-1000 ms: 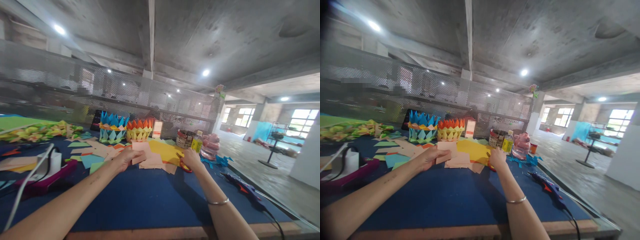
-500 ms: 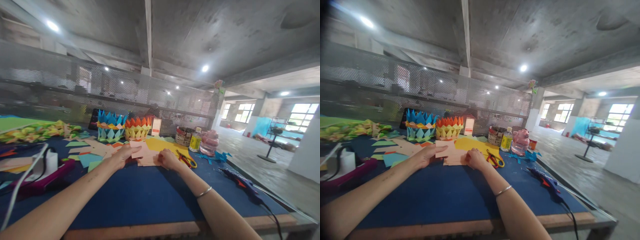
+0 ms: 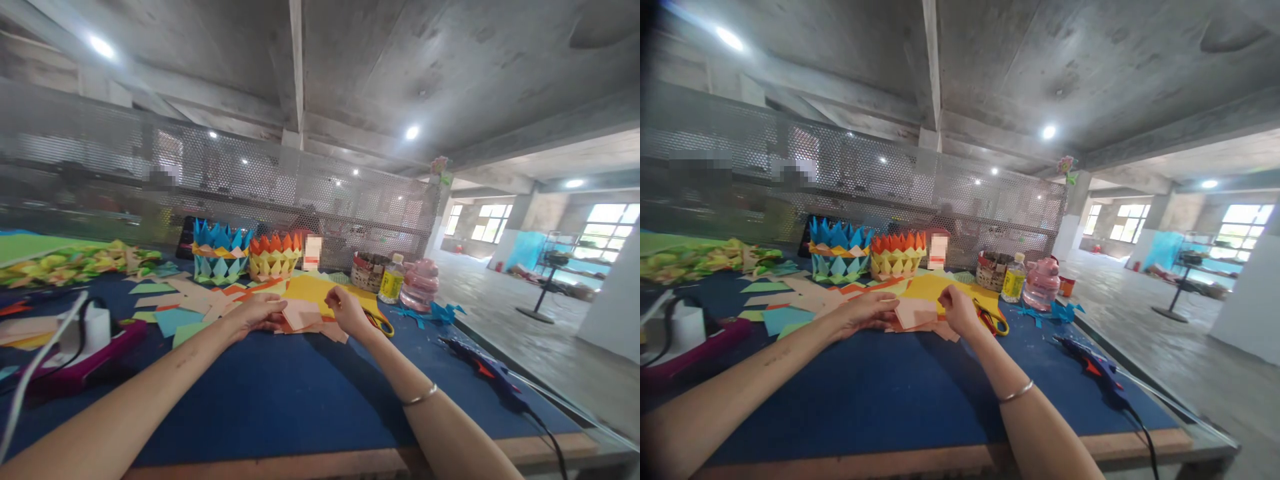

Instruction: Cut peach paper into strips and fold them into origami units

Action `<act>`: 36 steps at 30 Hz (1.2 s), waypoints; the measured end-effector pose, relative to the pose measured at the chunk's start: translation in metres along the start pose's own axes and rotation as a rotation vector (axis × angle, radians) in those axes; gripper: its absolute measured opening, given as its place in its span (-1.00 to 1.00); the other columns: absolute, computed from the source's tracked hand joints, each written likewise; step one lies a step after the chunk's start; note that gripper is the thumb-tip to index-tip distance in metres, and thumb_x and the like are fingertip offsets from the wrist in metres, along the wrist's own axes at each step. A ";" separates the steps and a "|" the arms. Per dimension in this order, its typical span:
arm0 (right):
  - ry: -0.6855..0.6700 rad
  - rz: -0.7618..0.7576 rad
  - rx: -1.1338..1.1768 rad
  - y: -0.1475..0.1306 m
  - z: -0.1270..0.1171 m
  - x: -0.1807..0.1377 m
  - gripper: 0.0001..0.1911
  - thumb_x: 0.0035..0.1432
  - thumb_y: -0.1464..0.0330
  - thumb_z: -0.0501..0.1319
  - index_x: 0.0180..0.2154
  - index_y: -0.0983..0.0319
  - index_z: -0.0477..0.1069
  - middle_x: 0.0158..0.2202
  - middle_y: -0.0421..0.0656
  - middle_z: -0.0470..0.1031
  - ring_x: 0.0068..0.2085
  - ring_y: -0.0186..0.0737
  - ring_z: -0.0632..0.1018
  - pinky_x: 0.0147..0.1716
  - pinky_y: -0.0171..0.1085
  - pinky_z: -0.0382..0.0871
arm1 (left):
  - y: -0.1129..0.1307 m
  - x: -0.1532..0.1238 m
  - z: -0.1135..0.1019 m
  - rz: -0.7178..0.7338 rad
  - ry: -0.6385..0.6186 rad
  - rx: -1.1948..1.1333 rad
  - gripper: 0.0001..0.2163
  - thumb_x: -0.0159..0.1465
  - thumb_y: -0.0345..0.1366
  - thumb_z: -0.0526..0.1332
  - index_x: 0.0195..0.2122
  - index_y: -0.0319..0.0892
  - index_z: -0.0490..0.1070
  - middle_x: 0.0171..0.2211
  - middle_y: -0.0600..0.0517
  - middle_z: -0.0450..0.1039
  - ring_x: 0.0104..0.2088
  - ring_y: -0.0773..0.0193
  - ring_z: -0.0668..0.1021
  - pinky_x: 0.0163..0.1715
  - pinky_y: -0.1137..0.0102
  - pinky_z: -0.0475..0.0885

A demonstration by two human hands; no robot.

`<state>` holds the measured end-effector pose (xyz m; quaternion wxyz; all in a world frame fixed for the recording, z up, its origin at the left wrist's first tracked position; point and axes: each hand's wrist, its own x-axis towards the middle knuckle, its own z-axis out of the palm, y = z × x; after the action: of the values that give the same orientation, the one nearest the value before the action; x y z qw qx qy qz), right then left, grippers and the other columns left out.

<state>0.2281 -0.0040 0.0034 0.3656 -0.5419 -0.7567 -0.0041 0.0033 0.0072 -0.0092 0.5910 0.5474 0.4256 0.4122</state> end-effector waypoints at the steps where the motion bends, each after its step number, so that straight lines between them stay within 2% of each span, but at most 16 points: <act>1: -0.002 -0.002 0.007 -0.002 0.001 -0.001 -0.91 0.10 0.44 0.07 -0.37 0.25 0.34 -0.42 -0.18 0.48 -0.38 -0.31 0.44 -0.42 -0.39 0.19 | -0.001 0.003 -0.002 0.009 0.085 0.039 -0.54 -0.07 -0.21 0.36 -0.15 -0.27 0.34 -0.40 -0.10 0.50 -0.42 0.21 0.55 -0.49 0.39 0.45; 4: -0.006 -0.010 0.035 -0.011 0.004 -0.004 -0.91 0.09 0.44 0.08 -0.38 0.25 0.35 -0.43 -0.18 0.47 -0.40 -0.31 0.43 -0.42 -0.38 0.19 | -0.001 0.008 -0.009 0.179 0.310 0.224 -0.56 -0.11 -0.22 0.36 -0.19 -0.24 0.37 -0.22 -0.14 0.48 -0.27 0.12 0.54 -0.49 0.44 0.41; 6: -0.027 -0.042 0.072 -0.021 0.006 -0.007 -0.92 0.08 0.43 0.10 -0.38 0.25 0.36 -0.43 -0.18 0.48 -0.40 -0.31 0.43 -0.41 -0.38 0.20 | 0.002 0.006 -0.010 0.284 0.356 0.310 -0.64 -0.09 -0.15 0.34 -0.28 -0.21 0.41 -0.20 -0.11 0.48 -0.23 0.12 0.52 -0.47 0.46 0.38; 8: -0.079 -0.093 0.110 -0.032 0.008 -0.012 -0.93 0.06 0.46 0.12 -0.39 0.25 0.37 -0.43 -0.18 0.48 -0.39 -0.32 0.44 -0.39 -0.38 0.21 | 0.006 0.001 -0.007 0.332 0.180 0.315 -0.65 -0.01 -0.05 0.26 -0.31 -0.22 0.44 -0.34 -0.06 0.51 -0.35 0.20 0.53 -0.45 0.45 0.38; 9: -0.101 -0.122 0.123 -0.037 0.009 -0.014 -0.92 0.06 0.47 0.12 -0.39 0.24 0.38 -0.43 -0.19 0.48 -0.38 -0.32 0.44 -0.38 -0.38 0.21 | 0.008 -0.003 -0.003 0.347 0.050 0.314 -0.66 0.03 -0.03 0.22 -0.32 -0.22 0.45 -0.37 -0.04 0.51 -0.41 0.25 0.51 -0.46 0.45 0.37; 11: -0.144 -0.181 0.148 -0.045 0.011 -0.019 -0.88 0.09 0.48 0.10 -0.40 0.23 0.39 -0.42 -0.20 0.48 -0.37 -0.33 0.44 -0.35 -0.39 0.22 | 0.009 -0.009 0.006 0.362 -0.100 0.310 -0.67 0.04 -0.05 0.23 -0.35 -0.22 0.47 -0.45 0.00 0.50 -0.49 0.32 0.48 -0.46 0.46 0.35; 13: -0.153 -0.167 0.150 -0.050 0.013 -0.022 -0.89 0.11 0.43 0.11 -0.40 0.22 0.40 -0.42 -0.20 0.47 -0.38 -0.33 0.44 -0.36 -0.38 0.22 | 0.007 -0.013 0.014 0.339 -0.158 0.281 -0.71 0.02 -0.08 0.26 -0.42 -0.24 0.48 -0.57 0.03 0.46 -0.54 0.34 0.45 -0.48 0.46 0.32; 16: -0.147 -0.138 0.173 -0.047 0.014 -0.022 -0.90 0.11 0.43 0.12 -0.32 0.21 0.40 -0.40 -0.19 0.48 -0.35 -0.31 0.44 -0.35 -0.36 0.23 | 0.006 -0.011 0.015 0.326 -0.100 0.253 -0.75 -0.03 -0.12 0.29 -0.51 -0.23 0.46 -0.64 0.07 0.42 -0.59 0.35 0.42 -0.50 0.46 0.30; 18: -0.111 -0.108 0.174 -0.041 0.015 -0.020 -0.86 0.11 0.43 0.11 -0.25 0.21 0.37 -0.37 -0.18 0.47 -0.32 -0.29 0.44 -0.32 -0.34 0.23 | 0.010 -0.006 0.002 0.323 -0.003 0.250 -0.77 -0.05 -0.13 0.30 -0.51 -0.23 0.46 -0.61 0.05 0.44 -0.56 0.34 0.44 -0.47 0.46 0.32; 21: -0.107 -0.048 0.102 -0.028 0.017 -0.016 -0.88 0.11 0.40 0.12 -0.27 0.24 0.37 -0.31 -0.13 0.46 -0.28 -0.26 0.42 -0.29 -0.32 0.22 | 0.023 -0.001 -0.035 0.334 0.340 0.236 -0.78 -0.07 -0.15 0.30 -0.49 -0.20 0.45 -0.60 0.05 0.44 -0.57 0.31 0.45 -0.49 0.45 0.32; 24: -0.115 0.008 0.007 -0.017 0.020 -0.013 -0.86 0.14 0.35 0.10 -0.30 0.25 0.39 -0.29 -0.08 0.44 -0.25 -0.23 0.41 -0.27 -0.30 0.20 | 0.038 -0.004 -0.070 0.404 0.687 0.450 -0.83 0.00 -0.18 0.23 -0.46 -0.17 0.46 -0.53 0.02 0.50 -0.45 0.22 0.51 -0.45 0.46 0.32; 26: -0.109 0.027 -0.054 -0.013 0.021 -0.012 -0.81 0.17 0.31 0.07 -0.32 0.25 0.40 -0.30 -0.06 0.43 -0.25 -0.21 0.40 -0.26 -0.29 0.19 | 0.042 -0.010 -0.076 0.386 0.773 0.570 -0.83 0.03 -0.20 0.18 -0.45 -0.16 0.47 -0.50 0.01 0.53 -0.40 0.18 0.53 -0.43 0.45 0.31; 28: -0.110 0.028 -0.094 -0.011 0.022 -0.011 -0.78 0.18 0.29 0.05 -0.33 0.25 0.40 -0.31 -0.06 0.42 -0.25 -0.21 0.40 -0.26 -0.29 0.18 | 0.039 -0.015 -0.063 0.375 0.637 0.678 -0.84 0.02 -0.19 0.20 -0.47 -0.14 0.49 -0.50 0.03 0.53 -0.41 0.17 0.53 -0.43 0.45 0.30; 32: -0.119 0.027 -0.107 -0.010 0.021 -0.011 -0.81 0.17 0.36 0.04 -0.35 0.25 0.40 -0.32 -0.08 0.42 -0.26 -0.23 0.40 -0.28 -0.31 0.17 | 0.016 -0.022 -0.015 0.348 0.084 0.884 -0.92 -0.06 -0.23 0.27 -0.57 -0.10 0.51 -0.53 0.03 0.51 -0.46 0.19 0.50 -0.44 0.44 0.26; 33: -0.113 0.029 -0.104 -0.009 0.021 -0.011 -0.83 0.16 0.37 0.05 -0.35 0.25 0.40 -0.32 -0.08 0.42 -0.26 -0.23 0.40 -0.28 -0.32 0.17 | 0.009 -0.023 -0.005 0.348 0.023 0.931 -0.93 -0.12 -0.25 0.31 -0.58 -0.10 0.50 -0.52 0.02 0.51 -0.46 0.19 0.49 -0.45 0.44 0.25; 36: -0.095 0.035 -0.094 -0.007 0.020 -0.010 -0.87 0.13 0.40 0.08 -0.35 0.25 0.40 -0.31 -0.08 0.42 -0.25 -0.23 0.39 -0.28 -0.32 0.18 | -0.003 -0.022 0.011 0.328 0.014 0.996 -0.93 -0.11 -0.28 0.30 -0.56 -0.12 0.49 -0.48 -0.01 0.49 -0.42 0.18 0.48 -0.45 0.44 0.22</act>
<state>0.2131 -0.0070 -0.0144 0.3034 -0.5715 -0.7625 -0.0076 0.0075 -0.0170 -0.0110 0.1838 0.8188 0.4826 0.2505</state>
